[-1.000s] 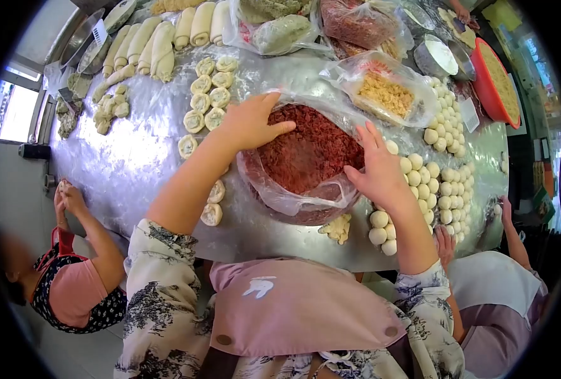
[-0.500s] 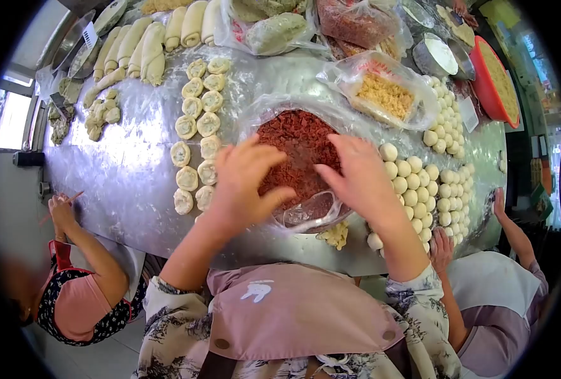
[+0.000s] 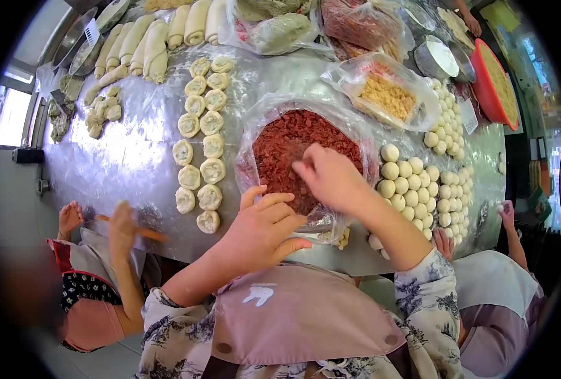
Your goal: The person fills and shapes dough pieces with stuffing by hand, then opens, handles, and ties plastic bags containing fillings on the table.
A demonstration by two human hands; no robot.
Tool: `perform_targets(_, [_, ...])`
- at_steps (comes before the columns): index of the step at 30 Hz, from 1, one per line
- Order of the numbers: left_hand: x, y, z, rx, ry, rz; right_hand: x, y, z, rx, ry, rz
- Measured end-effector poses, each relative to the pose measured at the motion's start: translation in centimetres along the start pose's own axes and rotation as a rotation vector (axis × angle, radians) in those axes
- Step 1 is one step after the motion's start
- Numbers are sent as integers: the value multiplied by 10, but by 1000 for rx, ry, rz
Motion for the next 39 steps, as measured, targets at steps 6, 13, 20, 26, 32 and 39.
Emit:
perform_targets(6, [2,-3,22,-139,-30,-3,-10,15,-5,562,-1324,-835])
perform_targets(13, [19,-10,43,-219,-62,55,47,42,55,679,-1817,-806])
perform_targets(20, [44,-22,44,-238,-17,135,80,34,74,754,-1940,-746])
perform_targets(26, [53,-26,41,-217,-44,161,67,28,105,437,-1847,-76])
perform_targets(32, [55,-27,41,-200,-33,174,66,30,105,405,-1838,-9])
perform_targets(39, [53,-26,41,-207,-37,169,67,34,106,391,-1822,15])
Point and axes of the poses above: each hand's wrist, its own y-axis away from the middle knuckle, its own z-axis out of the back of the hand, x = y × z, the point moved 8 cm from there along -y, towards the middle knuckle, and after that the axes turned 10 degrees about -z, right-handed, at the moved point
